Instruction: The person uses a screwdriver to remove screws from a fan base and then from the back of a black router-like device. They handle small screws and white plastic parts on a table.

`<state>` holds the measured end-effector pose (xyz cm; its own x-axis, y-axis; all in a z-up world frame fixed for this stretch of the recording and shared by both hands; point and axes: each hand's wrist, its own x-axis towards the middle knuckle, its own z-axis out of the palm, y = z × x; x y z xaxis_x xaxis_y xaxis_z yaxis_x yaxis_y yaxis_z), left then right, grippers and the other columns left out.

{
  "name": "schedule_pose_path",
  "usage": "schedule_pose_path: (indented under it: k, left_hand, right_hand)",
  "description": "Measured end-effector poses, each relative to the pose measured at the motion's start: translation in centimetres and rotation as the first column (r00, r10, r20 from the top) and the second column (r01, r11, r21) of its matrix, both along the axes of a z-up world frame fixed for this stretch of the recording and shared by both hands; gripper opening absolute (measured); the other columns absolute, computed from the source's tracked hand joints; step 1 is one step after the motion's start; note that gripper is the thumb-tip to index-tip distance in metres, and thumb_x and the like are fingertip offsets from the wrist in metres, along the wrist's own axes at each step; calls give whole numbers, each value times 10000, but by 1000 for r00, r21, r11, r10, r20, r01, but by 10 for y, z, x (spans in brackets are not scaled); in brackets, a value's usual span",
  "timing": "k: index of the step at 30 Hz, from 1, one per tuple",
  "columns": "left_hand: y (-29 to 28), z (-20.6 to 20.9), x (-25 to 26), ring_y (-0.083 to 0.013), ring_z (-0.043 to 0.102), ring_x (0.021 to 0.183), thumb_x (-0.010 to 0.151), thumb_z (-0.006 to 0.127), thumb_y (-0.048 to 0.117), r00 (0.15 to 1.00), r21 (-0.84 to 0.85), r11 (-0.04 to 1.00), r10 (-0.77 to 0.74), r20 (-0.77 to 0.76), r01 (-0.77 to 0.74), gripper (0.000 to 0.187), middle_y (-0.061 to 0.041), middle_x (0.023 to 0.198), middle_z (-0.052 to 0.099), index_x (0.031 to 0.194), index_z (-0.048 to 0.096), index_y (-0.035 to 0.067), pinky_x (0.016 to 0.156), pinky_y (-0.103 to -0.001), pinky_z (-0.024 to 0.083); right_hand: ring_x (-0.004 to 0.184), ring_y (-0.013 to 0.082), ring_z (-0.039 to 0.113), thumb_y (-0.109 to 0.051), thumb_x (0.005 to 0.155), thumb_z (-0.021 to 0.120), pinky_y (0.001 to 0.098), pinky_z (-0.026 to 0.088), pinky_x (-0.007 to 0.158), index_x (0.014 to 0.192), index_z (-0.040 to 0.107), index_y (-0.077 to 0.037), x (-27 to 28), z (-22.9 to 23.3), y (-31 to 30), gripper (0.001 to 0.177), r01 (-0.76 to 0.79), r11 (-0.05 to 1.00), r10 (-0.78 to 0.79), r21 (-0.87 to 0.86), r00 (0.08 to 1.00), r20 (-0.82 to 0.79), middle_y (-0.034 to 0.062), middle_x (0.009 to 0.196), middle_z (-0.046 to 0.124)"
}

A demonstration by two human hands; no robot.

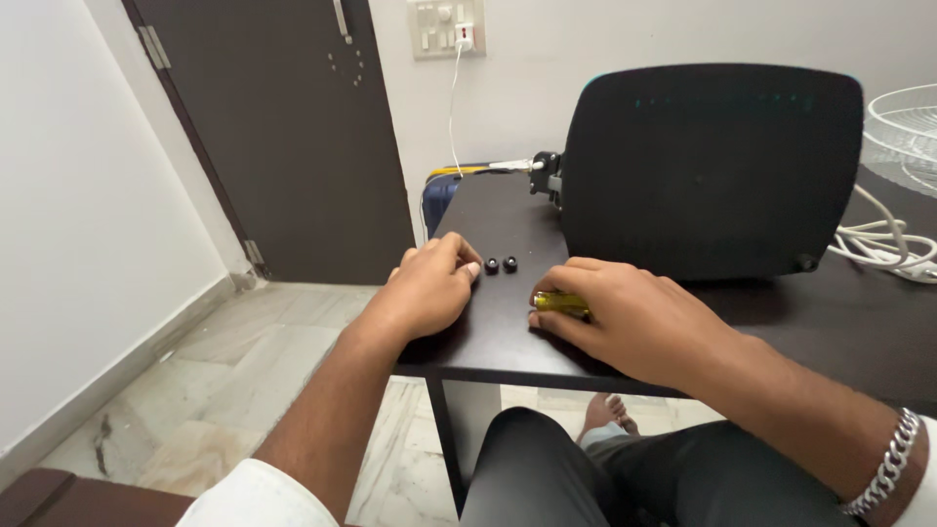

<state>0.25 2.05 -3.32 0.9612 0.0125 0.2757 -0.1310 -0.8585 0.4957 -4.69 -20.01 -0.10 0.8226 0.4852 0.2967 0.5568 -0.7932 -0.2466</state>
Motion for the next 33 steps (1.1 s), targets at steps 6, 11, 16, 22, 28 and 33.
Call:
schedule_pose_path:
  k: [6, 11, 16, 22, 28, 33]
  left_hand:
    - [-4, -1, -4, -262, 663, 1148, 954, 594, 303, 998, -65, 998, 16, 69, -11, 265, -74, 1177, 730, 1125, 702, 131, 997, -417, 500]
    - [-3, -2, -4, -278, 698, 1081, 933, 640, 303, 996, -103, 994, 46, 80, -38, 266, -98, 1103, 759, 1087, 712, 99, 955, -411, 524]
    - [-2, -4, -1, -276, 717, 1062, 934, 644, 288, 993, -115, 993, 18, 113, -5, 265, -115, 1086, 763, 1081, 736, 88, 952, -396, 536]
    - [1, -7, 0, -263, 714, 1055, 933, 638, 275, 993, -188, 982, 38, 114, -16, 271, -113, 1087, 761, 1106, 729, 87, 945, -383, 527]
    - [5, -5, -2, -233, 711, 1074, 965, 608, 308, 992, -315, 946, 100, 82, -69, 307, -87, 1159, 753, 1181, 687, 103, 946, -370, 523]
    - [-1, 4, -6, -232, 707, 1018, 953, 632, 324, 976, -341, 939, 115, 182, -47, 351, -92, 1143, 739, 1221, 659, 100, 902, -375, 532]
  right_hand:
    - [904, 252, 727, -425, 886, 704, 401, 585, 744, 1086, 720, -214, -5, -1, 0, 291, -18, 999, 17, 28, 999, 28, -9, 1030, 725]
    - [897, 260, 724, -417, 892, 704, 411, 579, 740, 1089, 712, -209, -4, -2, -1, 286, -21, 1000, 21, 6, 1000, 19, 4, 993, 718]
    - [899, 268, 721, -422, 893, 705, 413, 576, 740, 1090, 713, -211, -4, -3, -1, 289, -15, 1000, 15, 0, 999, 37, 4, 1011, 721]
    - [906, 281, 721, -390, 885, 721, 413, 575, 738, 1090, 714, -170, 1, -8, -6, 301, -78, 994, 72, 71, 994, 76, 33, 1002, 727]
    - [848, 243, 743, -272, 884, 721, 360, 587, 732, 1066, 712, -77, 9, -9, -24, 268, -231, 948, 205, 218, 969, 137, 83, 978, 732]
    - [800, 174, 721, -266, 881, 759, 315, 583, 677, 994, 742, -50, 10, -6, -59, 244, -313, 915, 211, 253, 908, 361, 76, 950, 707]
